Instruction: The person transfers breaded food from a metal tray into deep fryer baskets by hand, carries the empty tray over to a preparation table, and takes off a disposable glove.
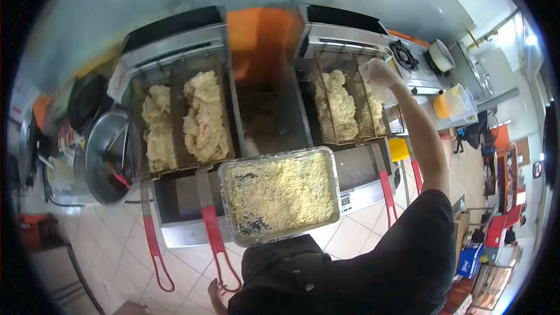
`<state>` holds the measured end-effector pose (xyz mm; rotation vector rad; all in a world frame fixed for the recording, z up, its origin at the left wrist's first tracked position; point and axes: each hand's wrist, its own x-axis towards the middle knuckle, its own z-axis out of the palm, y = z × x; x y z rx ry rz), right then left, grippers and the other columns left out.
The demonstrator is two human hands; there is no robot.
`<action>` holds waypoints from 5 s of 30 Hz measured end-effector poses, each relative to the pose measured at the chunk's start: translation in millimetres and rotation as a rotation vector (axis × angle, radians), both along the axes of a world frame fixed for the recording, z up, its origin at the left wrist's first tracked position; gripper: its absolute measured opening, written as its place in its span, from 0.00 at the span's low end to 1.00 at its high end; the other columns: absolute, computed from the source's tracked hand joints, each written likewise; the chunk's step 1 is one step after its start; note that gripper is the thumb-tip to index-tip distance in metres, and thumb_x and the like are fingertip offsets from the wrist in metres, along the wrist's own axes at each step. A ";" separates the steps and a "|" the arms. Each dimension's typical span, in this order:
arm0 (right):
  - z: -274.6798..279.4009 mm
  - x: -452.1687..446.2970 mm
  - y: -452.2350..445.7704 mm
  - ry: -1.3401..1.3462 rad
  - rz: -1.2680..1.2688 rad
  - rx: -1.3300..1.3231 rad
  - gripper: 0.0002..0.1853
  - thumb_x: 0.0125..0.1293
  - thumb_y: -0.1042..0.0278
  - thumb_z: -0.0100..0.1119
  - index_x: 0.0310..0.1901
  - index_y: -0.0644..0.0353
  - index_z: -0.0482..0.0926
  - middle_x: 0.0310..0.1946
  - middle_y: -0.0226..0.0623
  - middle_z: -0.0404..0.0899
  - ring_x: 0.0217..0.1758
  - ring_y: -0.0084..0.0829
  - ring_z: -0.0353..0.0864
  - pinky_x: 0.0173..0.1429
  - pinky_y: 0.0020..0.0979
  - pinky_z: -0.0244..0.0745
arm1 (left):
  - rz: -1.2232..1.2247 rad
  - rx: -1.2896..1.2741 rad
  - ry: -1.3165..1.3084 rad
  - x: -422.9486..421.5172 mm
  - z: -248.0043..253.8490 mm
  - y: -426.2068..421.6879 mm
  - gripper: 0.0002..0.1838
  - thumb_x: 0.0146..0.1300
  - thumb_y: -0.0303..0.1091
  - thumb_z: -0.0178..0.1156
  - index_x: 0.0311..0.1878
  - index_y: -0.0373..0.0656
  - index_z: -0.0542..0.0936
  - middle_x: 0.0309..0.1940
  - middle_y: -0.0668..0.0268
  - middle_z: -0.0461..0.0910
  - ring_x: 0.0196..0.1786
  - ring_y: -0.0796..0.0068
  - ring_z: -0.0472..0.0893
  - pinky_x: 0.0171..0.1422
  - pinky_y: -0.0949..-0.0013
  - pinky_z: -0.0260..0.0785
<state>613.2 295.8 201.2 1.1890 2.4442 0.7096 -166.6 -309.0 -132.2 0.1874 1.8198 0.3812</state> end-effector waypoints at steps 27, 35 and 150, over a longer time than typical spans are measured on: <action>-107.2 59.0 -78.6 0.793 -0.922 -0.247 0.22 0.65 0.50 0.49 0.37 0.66 0.80 0.34 0.54 0.81 0.45 0.48 0.82 0.44 0.43 0.77 | -0.292 0.200 0.261 148.0 130.9 167.7 0.23 0.68 0.44 0.50 0.61 0.42 0.70 0.48 0.58 0.80 0.41 0.65 0.83 0.38 0.64 0.73; -52.8 23.5 -75.3 0.456 -0.847 -0.475 0.13 0.61 0.63 0.52 0.37 0.62 0.83 0.36 0.48 0.82 0.44 0.45 0.83 0.46 0.43 0.78 | -0.129 0.095 0.231 146.6 90.3 46.7 0.24 0.69 0.48 0.51 0.61 0.43 0.69 0.47 0.59 0.79 0.41 0.60 0.82 0.40 0.57 0.72; -100.2 75.0 -313.4 2.807 -0.760 -1.477 0.07 0.65 0.65 0.55 0.35 0.52 0.67 0.14 0.19 0.55 0.10 0.13 0.54 0.11 0.19 0.49 | -0.019 0.377 -0.291 305.9 125.3 50.1 0.30 0.69 0.51 0.46 0.69 0.44 0.61 0.61 0.53 0.71 0.57 0.54 0.75 0.57 0.50 0.71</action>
